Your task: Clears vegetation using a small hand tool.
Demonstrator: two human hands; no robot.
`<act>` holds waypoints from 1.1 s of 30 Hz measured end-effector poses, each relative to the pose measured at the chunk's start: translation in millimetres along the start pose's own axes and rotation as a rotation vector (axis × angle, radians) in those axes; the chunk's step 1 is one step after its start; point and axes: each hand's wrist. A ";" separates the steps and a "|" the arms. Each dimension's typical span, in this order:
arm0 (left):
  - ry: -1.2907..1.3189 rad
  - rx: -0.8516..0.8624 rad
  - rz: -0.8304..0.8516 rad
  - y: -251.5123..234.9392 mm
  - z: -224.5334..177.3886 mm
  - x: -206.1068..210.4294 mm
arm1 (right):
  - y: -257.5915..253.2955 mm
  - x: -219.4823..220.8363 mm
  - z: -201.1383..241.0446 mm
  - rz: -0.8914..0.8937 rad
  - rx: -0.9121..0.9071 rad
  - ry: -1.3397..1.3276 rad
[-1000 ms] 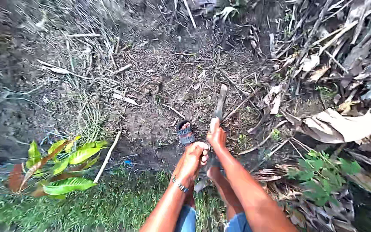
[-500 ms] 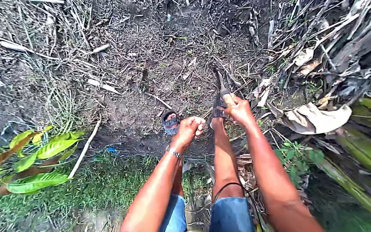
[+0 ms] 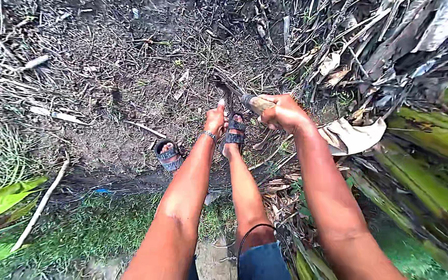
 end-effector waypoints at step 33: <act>0.518 0.055 0.053 141.7 -24.2 31.5 | 20.7 77.8 -30.7 -0.096 0.017 0.167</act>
Point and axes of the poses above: each hand's wrist, its own y-axis away from the middle knuckle, its own x-axis out of the palm, z = x × y, and after that the axes turned 15 degrees about y, right-handed
